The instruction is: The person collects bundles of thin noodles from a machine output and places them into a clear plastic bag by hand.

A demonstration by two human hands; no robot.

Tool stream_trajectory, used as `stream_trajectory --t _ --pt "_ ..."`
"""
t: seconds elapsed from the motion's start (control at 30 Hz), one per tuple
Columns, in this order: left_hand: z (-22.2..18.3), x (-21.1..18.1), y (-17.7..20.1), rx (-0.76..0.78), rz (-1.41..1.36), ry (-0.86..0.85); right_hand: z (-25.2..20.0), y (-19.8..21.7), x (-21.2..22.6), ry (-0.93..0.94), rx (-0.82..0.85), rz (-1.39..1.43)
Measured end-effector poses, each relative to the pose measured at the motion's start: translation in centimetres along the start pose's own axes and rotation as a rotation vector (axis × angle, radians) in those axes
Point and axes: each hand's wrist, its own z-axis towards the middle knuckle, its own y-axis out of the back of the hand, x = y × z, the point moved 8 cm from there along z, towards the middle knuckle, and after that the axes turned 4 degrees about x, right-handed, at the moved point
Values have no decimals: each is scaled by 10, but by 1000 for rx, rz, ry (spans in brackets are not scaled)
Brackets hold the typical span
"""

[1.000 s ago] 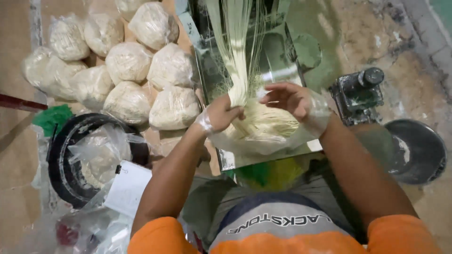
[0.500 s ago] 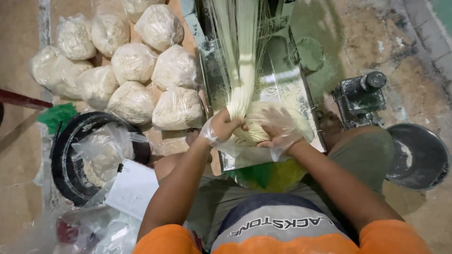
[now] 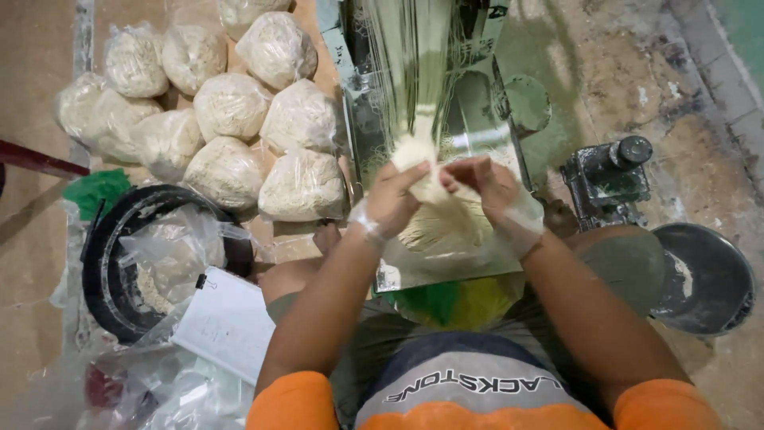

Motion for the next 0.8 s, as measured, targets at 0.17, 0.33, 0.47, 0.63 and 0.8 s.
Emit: stream_trajectory --t 0.17,0.33,0.47,0.63,0.8 --pt "-7 45 -59 435 130 104 -4 -23 18 -366 -85 210" --pt "-49 46 -41 718 355 155 20 -16 52 -104 42 885" --pt "-56 75 53 626 808 354 31 31 54 27 39 993" --pt "-13 66 138 422 1365 424 40 40 28 -58 -115 806" --pt "2 21 62 414 1315 -46 30 0 11 -195 -226 506"
